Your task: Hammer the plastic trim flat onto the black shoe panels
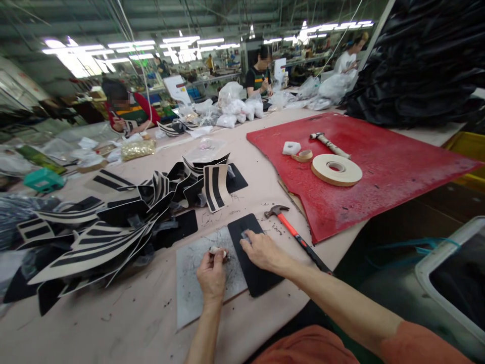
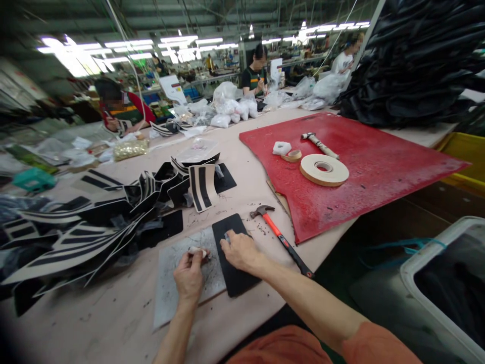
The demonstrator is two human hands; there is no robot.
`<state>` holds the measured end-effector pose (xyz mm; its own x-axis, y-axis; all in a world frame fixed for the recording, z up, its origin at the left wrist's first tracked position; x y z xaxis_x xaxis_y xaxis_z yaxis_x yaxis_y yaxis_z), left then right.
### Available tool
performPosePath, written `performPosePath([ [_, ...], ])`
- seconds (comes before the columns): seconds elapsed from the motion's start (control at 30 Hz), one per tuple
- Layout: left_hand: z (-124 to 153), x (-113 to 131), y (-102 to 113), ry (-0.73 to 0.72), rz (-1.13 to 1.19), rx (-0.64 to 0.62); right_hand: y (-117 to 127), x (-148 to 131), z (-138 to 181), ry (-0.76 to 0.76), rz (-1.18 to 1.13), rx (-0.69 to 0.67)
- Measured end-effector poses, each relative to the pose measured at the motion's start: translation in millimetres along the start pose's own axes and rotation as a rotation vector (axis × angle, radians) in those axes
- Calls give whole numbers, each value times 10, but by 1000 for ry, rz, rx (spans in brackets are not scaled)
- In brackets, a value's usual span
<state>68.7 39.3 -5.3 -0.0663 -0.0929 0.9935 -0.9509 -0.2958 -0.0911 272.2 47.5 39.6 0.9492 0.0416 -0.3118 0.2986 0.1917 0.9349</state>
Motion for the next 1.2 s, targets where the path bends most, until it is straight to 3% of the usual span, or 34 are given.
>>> performPosePath([
  [0.1,-76,95,-79,4,64,-3,-229,-73,177,-43,9,2],
  [0.23,-285,132,-459,21,158,-130,-254,-73,302,-76,2,-3],
  [0.43,-447,-122,-876,84,185,-232,-226,-40,254,-69,-15,-20],
  [0.93,-410,-152,-905,38,37,-289,-171,68,275,-3,-218,-87],
  [1.0,-394,-91,-921,-15,-12,-303,-110,149,266,-7,-267,-33],
  [1.07,-371,-9,-941,-97,-96,-316,34,352,276,-56,-205,107],
  [1.13,-343,70,-978,-186,-184,-342,170,636,320,-142,-8,234],
  [1.2,-317,116,-1028,-249,-226,-384,195,957,366,-247,213,244],
])
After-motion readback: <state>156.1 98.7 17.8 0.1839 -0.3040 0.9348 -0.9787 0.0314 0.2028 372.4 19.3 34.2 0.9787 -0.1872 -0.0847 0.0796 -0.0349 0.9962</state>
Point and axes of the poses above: each hand's wrist, its own z-axis away from the middle knuckle, its own y-axis out of the back of the hand, x = y × z, the point moved 10 cm from there along -z, towards the middle knuckle, and after that the axes turned 15 degrees about z, right-handed, at the moved point
